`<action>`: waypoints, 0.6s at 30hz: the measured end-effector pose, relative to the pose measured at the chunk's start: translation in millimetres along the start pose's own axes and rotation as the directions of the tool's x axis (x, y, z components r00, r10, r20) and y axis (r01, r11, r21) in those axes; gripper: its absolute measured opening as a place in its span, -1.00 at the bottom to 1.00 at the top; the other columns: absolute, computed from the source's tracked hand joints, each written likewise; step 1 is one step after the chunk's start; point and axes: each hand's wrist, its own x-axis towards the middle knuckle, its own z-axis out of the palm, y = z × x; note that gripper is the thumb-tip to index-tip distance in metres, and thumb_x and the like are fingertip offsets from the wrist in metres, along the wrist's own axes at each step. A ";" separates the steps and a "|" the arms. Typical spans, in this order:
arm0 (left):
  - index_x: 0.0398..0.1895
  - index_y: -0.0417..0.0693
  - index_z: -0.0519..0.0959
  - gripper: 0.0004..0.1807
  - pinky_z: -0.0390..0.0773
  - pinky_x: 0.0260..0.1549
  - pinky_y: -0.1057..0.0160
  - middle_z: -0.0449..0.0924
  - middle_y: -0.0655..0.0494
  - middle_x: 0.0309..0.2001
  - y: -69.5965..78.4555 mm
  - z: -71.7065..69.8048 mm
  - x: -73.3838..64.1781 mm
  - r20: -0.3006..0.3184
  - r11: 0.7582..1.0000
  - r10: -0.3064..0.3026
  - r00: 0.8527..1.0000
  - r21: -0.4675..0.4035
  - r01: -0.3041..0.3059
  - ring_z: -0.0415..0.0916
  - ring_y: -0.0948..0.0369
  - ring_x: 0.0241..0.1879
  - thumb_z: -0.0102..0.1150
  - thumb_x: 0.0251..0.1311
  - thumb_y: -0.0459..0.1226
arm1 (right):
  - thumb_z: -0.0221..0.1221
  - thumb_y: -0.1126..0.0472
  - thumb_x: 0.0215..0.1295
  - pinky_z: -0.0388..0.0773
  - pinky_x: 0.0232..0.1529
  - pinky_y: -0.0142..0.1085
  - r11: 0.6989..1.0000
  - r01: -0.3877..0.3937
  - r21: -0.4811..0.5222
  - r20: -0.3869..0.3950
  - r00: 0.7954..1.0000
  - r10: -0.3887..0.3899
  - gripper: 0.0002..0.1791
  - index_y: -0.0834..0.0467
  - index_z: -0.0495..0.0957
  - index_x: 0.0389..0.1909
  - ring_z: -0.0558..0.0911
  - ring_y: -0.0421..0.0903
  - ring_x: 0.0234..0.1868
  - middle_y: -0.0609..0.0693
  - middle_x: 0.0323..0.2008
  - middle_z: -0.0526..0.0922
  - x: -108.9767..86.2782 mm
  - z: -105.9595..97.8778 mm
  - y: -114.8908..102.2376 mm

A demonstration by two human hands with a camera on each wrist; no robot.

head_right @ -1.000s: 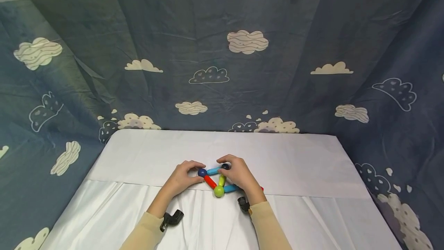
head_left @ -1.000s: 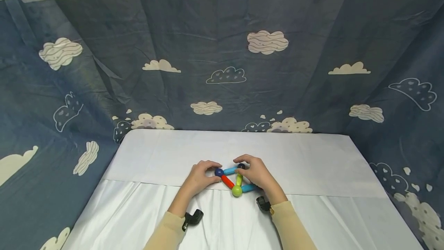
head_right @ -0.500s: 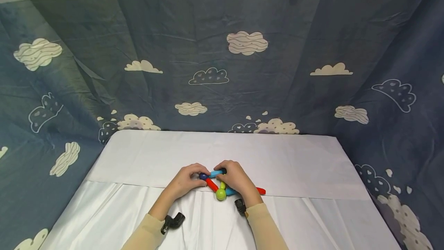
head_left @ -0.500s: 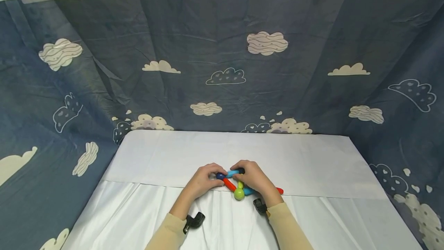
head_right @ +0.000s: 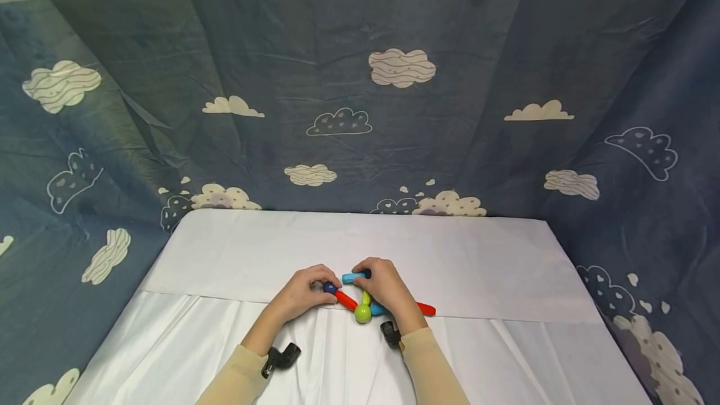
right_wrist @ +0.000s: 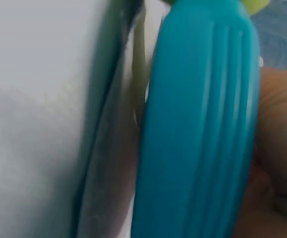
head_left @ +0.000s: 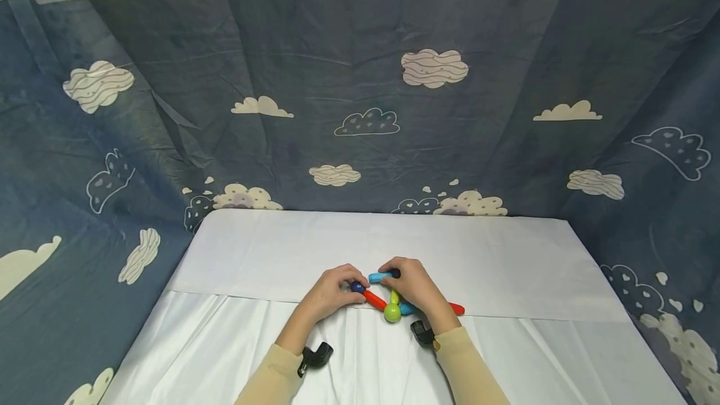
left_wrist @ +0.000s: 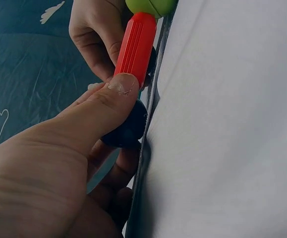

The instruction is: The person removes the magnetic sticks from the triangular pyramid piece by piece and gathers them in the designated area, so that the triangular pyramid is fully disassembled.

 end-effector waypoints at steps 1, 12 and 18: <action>-0.07 0.33 0.77 -0.79 0.57 0.24 0.02 0.71 0.35 0.03 0.1 0.2 0.1 0.001 1.000 -0.001 1.000 0.000 0.001 0.63 0.23 0.11 0.52 0.25 -0.10 | 0.45 0.19 0.33 0.65 0.26 0.03 1.000 -0.003 -0.002 -0.008 1.000 0.003 -0.83 0.05 0.81 -0.08 0.70 -0.07 -0.02 -0.04 -0.05 0.82 0.4 -0.3 0.5; -0.08 0.34 0.75 -0.79 0.57 0.24 0.04 0.70 0.37 0.01 2.7 0.9 0.4 0.006 1.000 -0.002 1.000 0.019 0.002 0.62 0.26 0.09 0.53 0.24 -0.06 | 0.44 0.21 0.34 0.62 0.30 0.06 0.999 -0.039 -0.011 -0.037 0.999 0.039 -0.75 0.11 0.79 0.01 0.71 0.00 0.06 0.04 0.04 0.80 0.2 -5.6 -0.9; -0.08 0.33 0.74 -0.79 0.56 0.22 0.06 0.71 0.35 0.00 2.4 1.6 0.5 0.012 1.000 -0.020 1.000 0.024 0.020 0.61 0.26 0.07 0.52 0.25 -0.07 | 0.41 0.17 0.37 0.57 0.35 0.11 1.000 0.010 0.016 -0.126 0.992 -0.008 -0.71 0.09 0.77 0.08 0.69 0.10 0.24 0.03 0.10 0.79 -7.0 -18.1 -8.8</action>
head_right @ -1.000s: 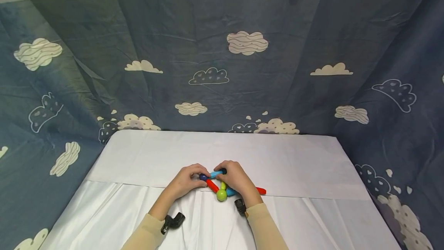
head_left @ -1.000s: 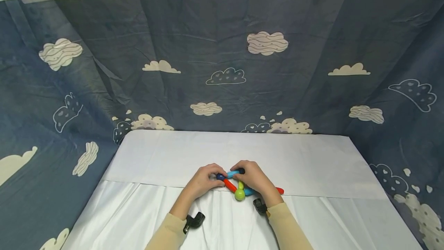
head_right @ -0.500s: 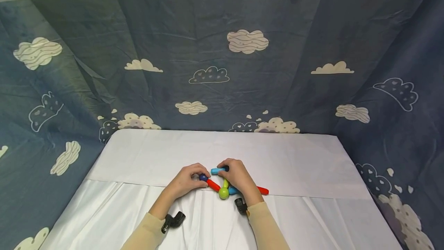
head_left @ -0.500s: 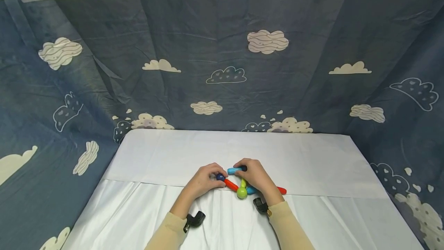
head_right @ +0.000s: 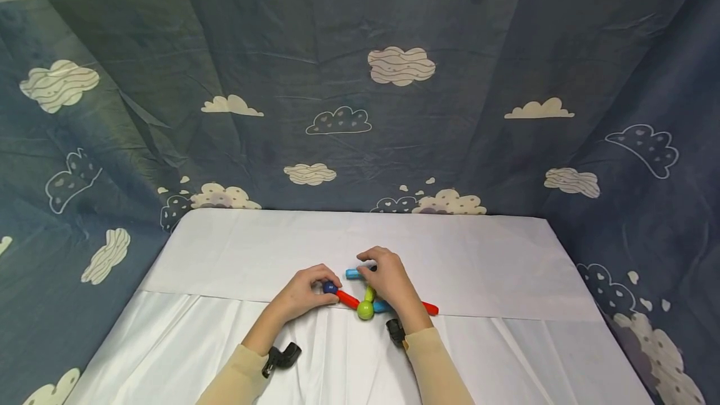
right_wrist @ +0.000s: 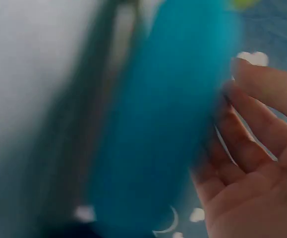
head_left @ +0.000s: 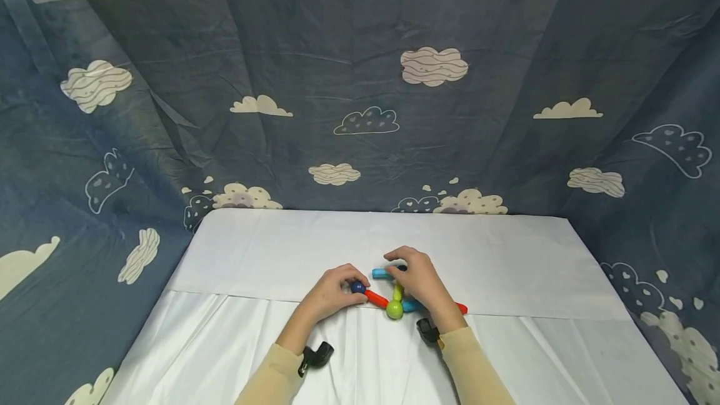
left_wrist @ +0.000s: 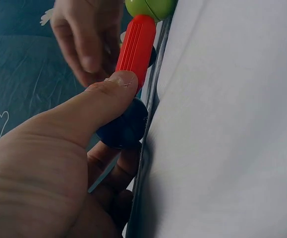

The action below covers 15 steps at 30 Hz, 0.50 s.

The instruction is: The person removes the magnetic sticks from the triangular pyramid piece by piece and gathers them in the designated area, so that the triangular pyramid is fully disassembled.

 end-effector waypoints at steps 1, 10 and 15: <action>-0.08 0.33 0.74 -0.79 0.57 0.21 0.07 0.71 0.35 0.00 -0.2 -0.1 0.0 0.000 1.000 0.002 1.000 0.003 -0.002 0.61 0.26 0.06 0.52 0.25 -0.07 | 0.41 0.17 0.38 0.59 0.32 0.10 1.000 0.008 0.014 -0.025 1.000 -0.008 -0.72 0.09 0.77 0.08 0.70 0.10 0.21 0.02 0.07 0.79 -2.7 -3.9 -2.8; -0.08 0.29 0.74 -0.79 0.58 0.14 0.12 0.71 0.33 -0.03 1.7 0.8 -0.8 -0.013 1.000 0.024 1.000 0.018 -0.024 0.61 0.27 0.00 0.52 0.25 -0.10 | 0.42 0.12 0.36 0.30 -0.58 -0.42 0.929 -0.181 0.323 0.010 0.982 0.187 -0.66 0.09 0.74 0.11 0.42 -0.18 -0.62 -0.08 -0.62 0.53 -54.0 -7.5 -16.8; -0.07 0.29 0.74 -0.78 0.56 0.07 0.18 0.71 0.34 -0.03 3.5 4.1 -1.1 -0.031 0.998 0.027 0.999 0.058 -0.025 0.58 0.31 -0.06 0.52 0.25 -0.11 | 0.43 0.06 0.33 0.26 -0.74 -0.42 0.881 -0.308 0.358 0.146 0.951 0.273 -0.50 0.06 0.66 0.27 0.35 -0.23 -0.86 -0.06 -0.79 0.53 -74.6 13.4 -6.8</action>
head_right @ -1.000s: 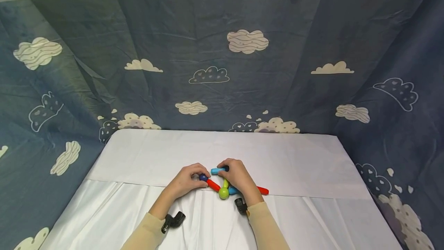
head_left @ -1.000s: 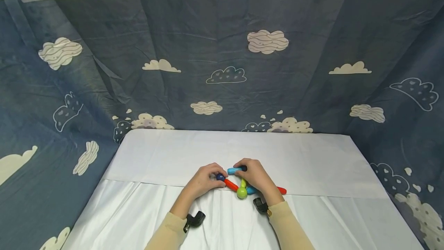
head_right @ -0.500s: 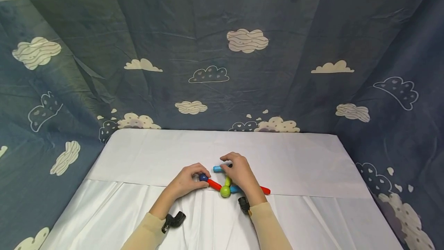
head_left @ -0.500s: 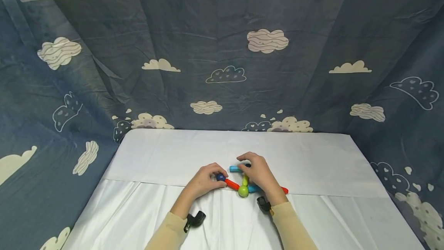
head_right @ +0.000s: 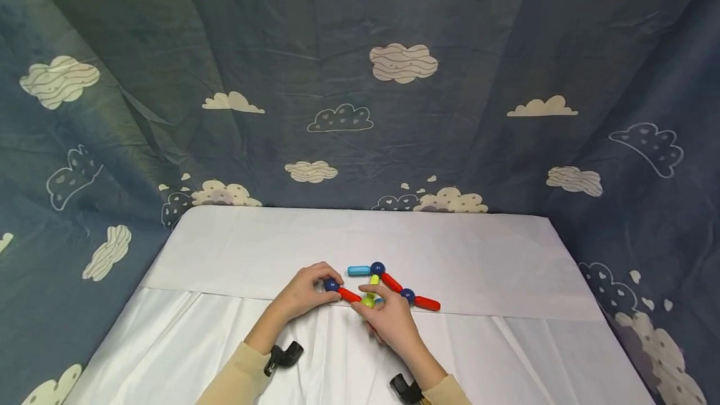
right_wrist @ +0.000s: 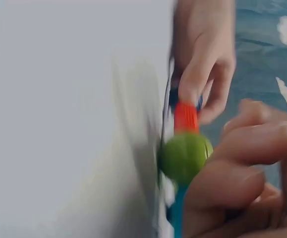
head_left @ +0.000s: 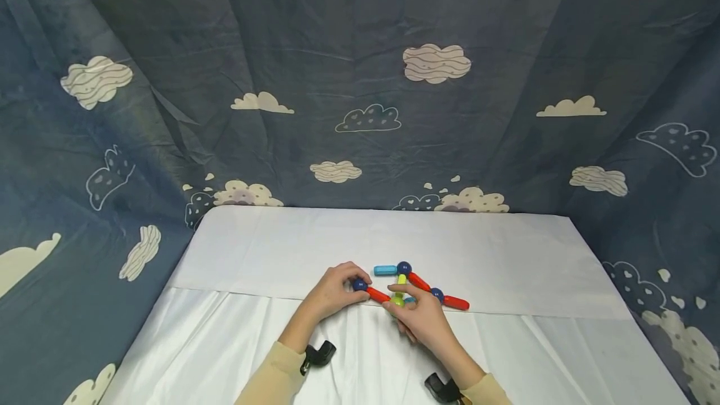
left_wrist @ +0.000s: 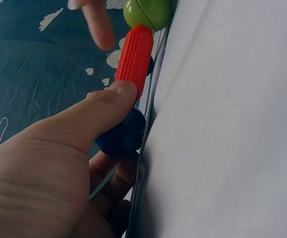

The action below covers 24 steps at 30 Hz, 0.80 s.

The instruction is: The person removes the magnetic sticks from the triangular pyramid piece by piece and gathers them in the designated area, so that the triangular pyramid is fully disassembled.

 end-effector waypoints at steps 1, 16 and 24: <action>-0.07 0.29 0.74 -0.78 0.56 0.06 0.19 0.71 0.34 -0.03 0.1 0.4 0.5 -0.001 1.000 0.002 1.000 0.007 -0.002 0.57 0.32 -0.07 0.52 0.26 -0.11 | 0.43 0.05 0.33 0.28 -0.75 -0.42 1.000 -0.001 -0.003 0.004 1.000 0.001 -0.48 0.06 0.64 0.28 0.36 -0.24 -0.87 -0.05 -0.79 0.55 -0.1 2.1 3.0; 0.04 0.22 0.74 -0.69 0.59 0.10 0.17 0.72 0.28 0.02 3.6 2.2 1.1 0.006 1.000 -0.017 1.000 -0.015 0.017 0.60 0.26 -0.01 0.53 0.24 -0.10 | 0.41 0.01 0.36 0.39 -0.76 -0.41 0.972 0.058 -0.229 -0.019 0.998 -0.064 -0.59 0.03 0.72 0.17 0.41 -0.23 -0.92 -0.12 -0.82 0.51 10.2 6.2 15.7; 0.07 0.17 0.76 -0.63 0.59 0.25 0.06 0.75 0.27 0.04 2.4 2.6 0.7 0.028 0.998 -0.056 0.998 -0.034 0.057 0.64 0.20 0.12 0.55 0.21 -0.04 | 0.40 0.10 0.38 0.38 -0.79 -0.38 0.979 0.051 -0.196 -0.069 0.995 -0.066 -0.67 0.05 0.75 0.12 0.39 -0.24 -0.93 -0.13 -0.84 0.51 7.6 7.6 16.9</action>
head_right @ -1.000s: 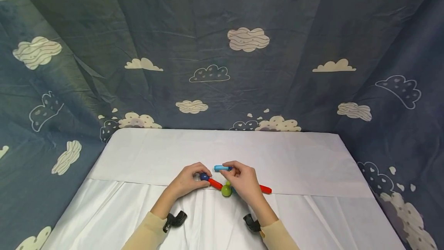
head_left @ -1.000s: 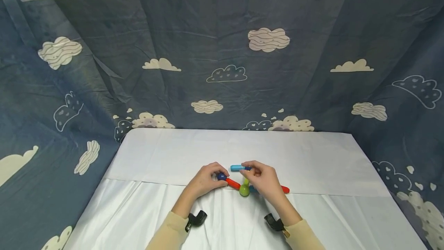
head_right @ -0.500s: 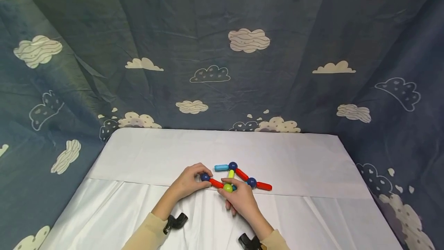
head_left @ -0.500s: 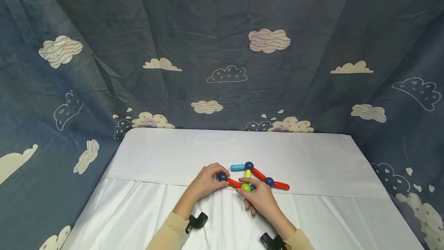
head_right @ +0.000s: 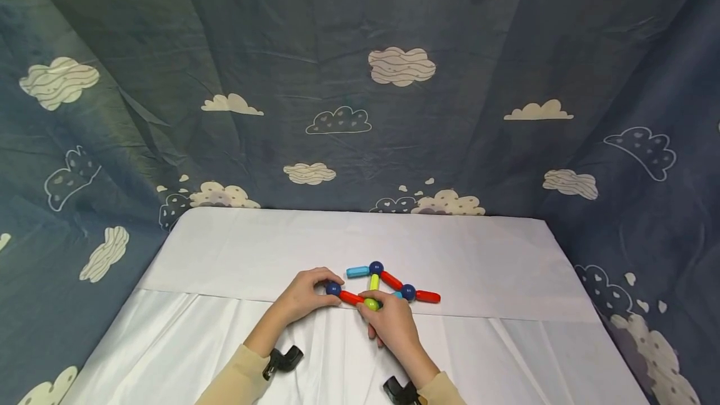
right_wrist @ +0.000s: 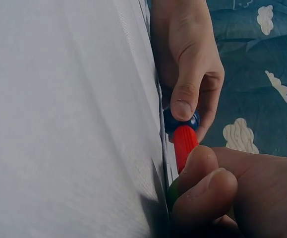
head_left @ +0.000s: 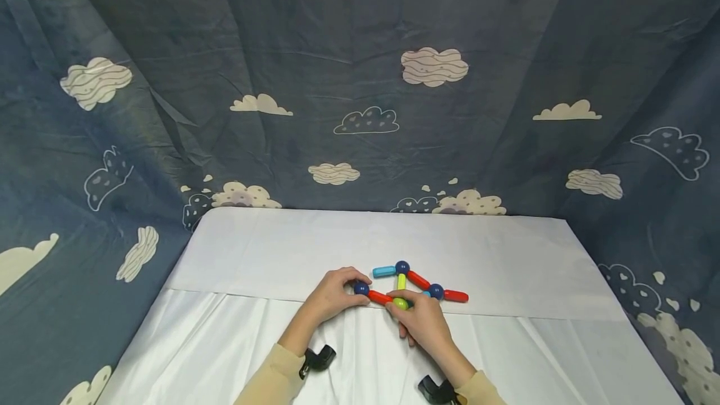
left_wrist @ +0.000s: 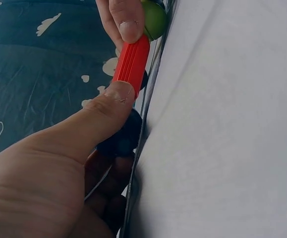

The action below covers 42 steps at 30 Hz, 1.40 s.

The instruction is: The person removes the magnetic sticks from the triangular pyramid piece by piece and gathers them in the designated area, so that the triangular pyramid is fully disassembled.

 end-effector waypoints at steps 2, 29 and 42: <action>0.08 0.19 0.76 -0.64 0.59 0.25 0.07 0.75 0.29 0.05 -1.2 -0.2 0.4 0.004 1.000 -0.004 1.000 -0.002 0.004 0.64 0.20 0.13 0.54 0.23 -0.04 | 0.40 0.11 0.39 0.38 -0.79 -0.38 1.000 0.003 0.005 -0.003 1.000 -0.003 -0.68 0.05 0.75 0.12 0.39 -0.24 -0.93 -0.13 -0.84 0.51 -0.3 0.0 -0.1; 0.21 0.27 0.73 -0.58 0.64 -0.03 0.38 0.75 0.21 -0.01 -9.8 -20.6 3.0 -0.236 0.979 -0.085 0.968 -0.200 0.037 0.63 0.31 -0.09 0.49 0.27 -0.12 | 0.39 0.10 0.39 0.37 -0.77 -0.39 0.999 0.004 0.033 0.008 1.000 -0.005 -0.70 0.01 0.74 0.10 0.41 -0.22 -0.92 -0.12 -0.83 0.51 -0.8 -0.8 2.5; 0.30 0.01 0.65 -0.53 0.58 0.00 0.37 0.76 -0.12 0.12 -55.4 -115.4 -0.7 -0.477 0.942 -0.323 0.817 -0.242 0.231 0.67 0.06 0.05 0.44 0.34 -0.19 | 0.40 0.08 0.39 0.38 -0.78 -0.38 0.999 0.015 0.049 0.016 1.000 -0.016 -0.69 0.01 0.74 0.11 0.40 -0.24 -0.92 -0.12 -0.83 0.51 -0.1 -2.1 5.6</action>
